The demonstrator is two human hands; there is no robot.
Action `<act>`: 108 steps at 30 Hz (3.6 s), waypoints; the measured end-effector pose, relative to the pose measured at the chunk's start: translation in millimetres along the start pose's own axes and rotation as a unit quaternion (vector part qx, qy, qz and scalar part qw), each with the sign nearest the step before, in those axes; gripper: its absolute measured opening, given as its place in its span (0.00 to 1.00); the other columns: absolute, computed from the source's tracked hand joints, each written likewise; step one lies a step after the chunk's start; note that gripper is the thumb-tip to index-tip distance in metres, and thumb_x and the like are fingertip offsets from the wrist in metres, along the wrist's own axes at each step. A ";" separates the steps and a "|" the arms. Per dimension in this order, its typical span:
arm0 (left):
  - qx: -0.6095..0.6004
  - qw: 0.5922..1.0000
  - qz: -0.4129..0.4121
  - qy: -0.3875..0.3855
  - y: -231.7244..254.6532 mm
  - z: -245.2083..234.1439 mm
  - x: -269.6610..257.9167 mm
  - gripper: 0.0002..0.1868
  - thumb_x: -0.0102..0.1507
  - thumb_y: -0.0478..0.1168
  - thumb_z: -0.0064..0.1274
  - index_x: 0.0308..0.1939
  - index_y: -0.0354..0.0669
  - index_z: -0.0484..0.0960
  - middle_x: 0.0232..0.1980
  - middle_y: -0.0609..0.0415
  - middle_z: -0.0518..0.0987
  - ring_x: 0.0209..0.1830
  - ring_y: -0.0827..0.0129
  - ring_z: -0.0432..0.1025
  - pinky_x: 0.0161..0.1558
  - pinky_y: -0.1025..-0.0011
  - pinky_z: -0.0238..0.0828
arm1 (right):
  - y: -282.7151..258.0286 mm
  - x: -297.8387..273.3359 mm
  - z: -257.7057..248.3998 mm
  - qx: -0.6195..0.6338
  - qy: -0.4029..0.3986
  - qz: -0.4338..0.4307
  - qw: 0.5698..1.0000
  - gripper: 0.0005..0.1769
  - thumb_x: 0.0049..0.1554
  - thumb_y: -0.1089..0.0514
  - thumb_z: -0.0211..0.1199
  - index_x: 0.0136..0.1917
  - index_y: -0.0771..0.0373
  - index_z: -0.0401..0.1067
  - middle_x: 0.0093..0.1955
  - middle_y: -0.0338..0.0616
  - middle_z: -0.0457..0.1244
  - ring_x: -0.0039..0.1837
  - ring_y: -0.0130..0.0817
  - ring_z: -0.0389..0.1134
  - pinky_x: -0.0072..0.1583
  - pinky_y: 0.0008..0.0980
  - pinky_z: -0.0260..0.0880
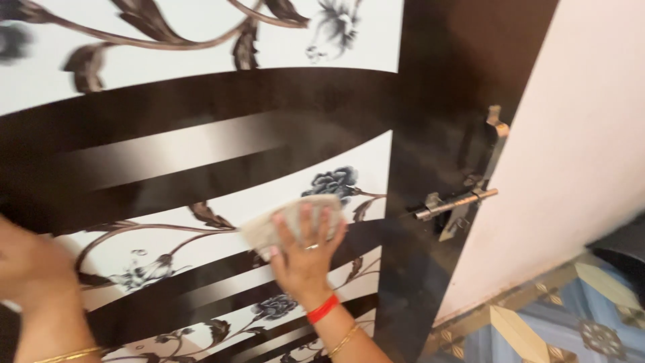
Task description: The person sprays a clear liquid onto a dark brown door with floral decals and wipes the surface with a cloth. They repeatedly spray and wipe different sections of the door, focusing on both the decals and the surrounding areas.
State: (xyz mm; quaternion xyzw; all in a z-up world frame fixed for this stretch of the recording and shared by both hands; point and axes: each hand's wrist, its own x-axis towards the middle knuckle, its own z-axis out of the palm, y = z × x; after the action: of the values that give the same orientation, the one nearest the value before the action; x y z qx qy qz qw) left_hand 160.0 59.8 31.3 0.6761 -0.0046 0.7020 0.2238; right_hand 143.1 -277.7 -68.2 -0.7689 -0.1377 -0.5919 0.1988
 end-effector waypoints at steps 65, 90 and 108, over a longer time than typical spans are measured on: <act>-0.001 0.998 0.039 0.051 15.6 -56.4 -49.4 0.26 0.72 0.51 0.49 0.66 0.37 0.67 0.75 0.39 0.71 0.79 0.46 0.62 0.78 0.50 0.50 | -92.5 14.8 22.1 -0.001 -0.036 -0.166 0.985 0.30 0.63 0.42 0.58 0.77 0.43 0.65 0.87 0.45 0.42 0.88 0.49 0.33 0.81 0.64 0.21; 0.011 0.994 0.096 0.043 0.1 -70.3 -50.4 0.25 0.70 0.52 0.50 0.62 0.37 0.69 0.70 0.40 0.74 0.74 0.48 0.67 0.73 0.52 0.58 | -94.5 11.5 25.4 0.006 -0.022 -0.134 0.991 0.35 0.59 0.41 0.58 0.77 0.46 0.62 0.85 0.50 0.40 0.85 0.55 0.31 0.76 0.71 0.21; -0.101 0.992 0.055 0.051 -5.0 -68.4 -55.6 0.28 0.74 0.59 0.41 0.62 0.38 0.65 0.68 0.38 0.76 0.76 0.45 0.67 0.79 0.54 0.55 | -202.5 80.3 46.4 0.084 -0.096 -0.278 0.952 0.21 0.57 0.42 0.64 0.63 0.45 0.72 0.85 0.38 0.47 0.86 0.43 0.39 0.80 0.69 0.26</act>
State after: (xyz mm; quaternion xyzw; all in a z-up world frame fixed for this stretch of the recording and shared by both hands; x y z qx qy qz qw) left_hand 95.9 68.2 -29.0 0.6123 -0.1011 0.7426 0.2520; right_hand 113.2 -79.1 27.9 -0.7344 -0.4132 -0.5331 0.0761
